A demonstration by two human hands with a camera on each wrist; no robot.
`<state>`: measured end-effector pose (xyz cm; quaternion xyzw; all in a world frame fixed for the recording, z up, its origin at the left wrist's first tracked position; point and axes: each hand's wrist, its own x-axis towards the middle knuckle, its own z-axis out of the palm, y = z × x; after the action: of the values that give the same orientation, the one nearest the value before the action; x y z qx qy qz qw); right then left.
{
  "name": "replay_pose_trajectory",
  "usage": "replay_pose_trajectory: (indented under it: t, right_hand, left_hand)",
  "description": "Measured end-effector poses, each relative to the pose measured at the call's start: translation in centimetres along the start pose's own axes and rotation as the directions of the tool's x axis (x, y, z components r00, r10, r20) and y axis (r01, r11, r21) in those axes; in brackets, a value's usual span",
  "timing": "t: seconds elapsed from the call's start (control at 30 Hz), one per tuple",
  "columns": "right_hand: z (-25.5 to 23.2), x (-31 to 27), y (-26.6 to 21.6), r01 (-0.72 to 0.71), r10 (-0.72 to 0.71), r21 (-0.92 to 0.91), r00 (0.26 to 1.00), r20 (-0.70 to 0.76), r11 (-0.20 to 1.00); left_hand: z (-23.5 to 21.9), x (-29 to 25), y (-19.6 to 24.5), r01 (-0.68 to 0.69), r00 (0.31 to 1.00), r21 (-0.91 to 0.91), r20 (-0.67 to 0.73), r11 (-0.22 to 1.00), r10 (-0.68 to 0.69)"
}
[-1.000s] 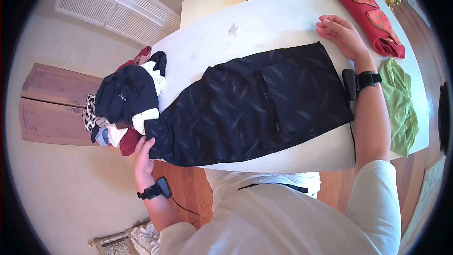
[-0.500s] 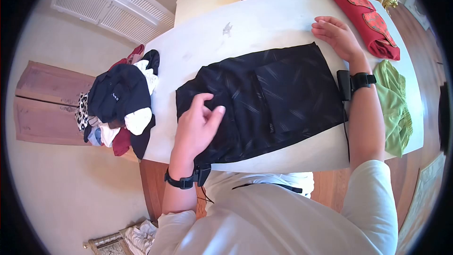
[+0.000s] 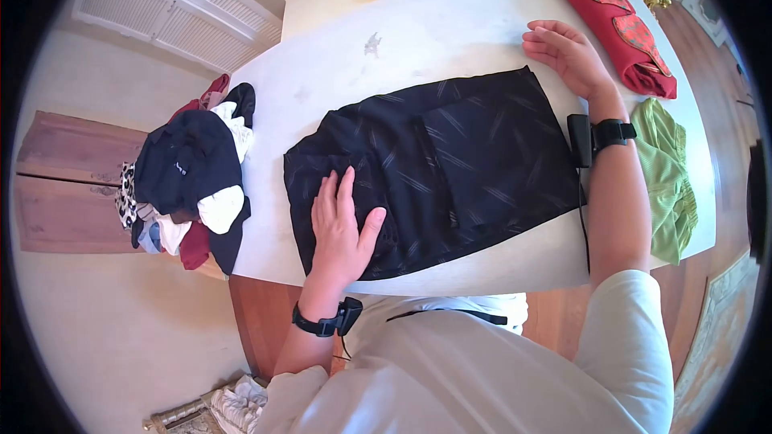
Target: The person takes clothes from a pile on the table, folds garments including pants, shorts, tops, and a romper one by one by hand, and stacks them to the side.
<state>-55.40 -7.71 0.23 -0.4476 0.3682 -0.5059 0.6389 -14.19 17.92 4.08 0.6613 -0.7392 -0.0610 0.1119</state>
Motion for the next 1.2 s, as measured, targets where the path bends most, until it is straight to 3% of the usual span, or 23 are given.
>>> replay_pose_trajectory:
  t: [0.2, 0.3, 0.33, 0.53, 0.6, 0.67, 0.73, 0.8, 0.87, 0.93, 1.0, 1.07, 1.1, 1.17, 1.2]
  right_hand:
    - [-0.2, 0.0, 0.1, 0.011, -0.011, 0.001, 1.0, 0.025, 1.0]
    - [0.0, 0.1, -0.1, -0.015, 0.015, 0.021, 1.0, -0.008, 1.0]
    - [0.1, 0.0, -0.2, -0.011, 0.011, -0.004, 1.0, 0.008, 1.0]
    - [0.3, -0.1, -0.5, -0.012, 0.012, -0.009, 0.999, -0.031, 1.0]
    - [0.2, 0.0, -0.4, -0.009, 0.009, 0.004, 0.998, -0.054, 1.0]
    - [0.6, -0.3, -0.7, -0.011, 0.008, -0.035, 0.995, -0.095, 0.999]
    - [0.1, -0.4, -0.2, 0.049, -0.051, -0.032, 0.995, -0.086, 0.998]
    - [0.9, -0.9, -0.1, 0.077, -0.079, -0.016, 0.984, -0.16, 0.997]
    - [0.9, -0.8, 0.8, 0.119, -0.155, -0.218, 0.976, -0.154, 0.969]
    - [1.7, -2.2, -0.4, 0.022, -0.072, -0.329, 0.987, -0.142, 0.944]
    - [5.8, -5.0, -2.6, -0.051, -0.051, -0.532, 0.983, -0.175, 0.845]
    - [8.0, -7.0, -2.9, 0.057, -0.106, -0.586, 0.993, -0.05, 0.808]
    - [9.1, -8.3, -3.0, 0.05, -0.105, -0.591, 0.993, -0.06, 0.805]
    - [12.0, -10.6, -3.4, 0.203, -0.287, -0.797, 0.957, 0.039, 0.569]
    - [13.1, -11.6, -3.2, 0.199, -0.288, -0.801, 0.957, 0.035, 0.564]
  left_hand:
    - [-1.2, 0.0, 1.3, -0.008, 0.993, -0.09, -0.12, 0.996, -0.003]
    - [-1.1, -0.1, 1.1, -0.065, 0.998, -0.176, 0.0, 0.982, 0.066]
    - [-1.1, -0.1, 0.9, -0.058, 0.998, -0.193, -0.022, 0.979, 0.055]
    - [0.2, 0.1, 0.4, -0.085, 0.996, -0.109, -0.05, 0.99, 0.08]
    - [0.9, 0.7, 0.2, -0.077, 0.991, -0.137, -0.122, 0.988, 0.06]
    - [1.3, 1.5, -0.1, -0.136, 0.987, -0.131, -0.099, 0.982, 0.124]
    - [2.1, 2.4, -0.8, -0.155, 0.976, -0.168, -0.181, 0.974, 0.124]
    - [1.7, 3.2, -1.8, -0.18, 0.978, -0.175, -0.136, 0.968, 0.157]
    - [0.9, 2.8, -2.0, -0.181, 0.97, -0.158, -0.194, 0.971, 0.149]
    - [-0.5, 2.0, -1.8, -0.149, 0.956, -0.007, -0.257, 0.989, 0.142]
    - [-1.6, 1.1, -1.0, -0.157, 0.944, -0.074, -0.304, 0.985, 0.128]
    - [-2.1, 0.3, -0.3, -0.044, 0.997, -0.155, -0.077, 0.987, 0.032]
    - [-1.7, 0.5, -0.4, -0.049, 0.994, -0.123, -0.103, 0.991, 0.037]
    - [-1.3, 1.2, -1.0, -0.036, 0.995, -0.159, -0.096, 0.987, 0.021]
    - [-1.3, 1.5, -1.2, -0.016, 0.996, -0.191, -0.084, 0.981, 0.0]
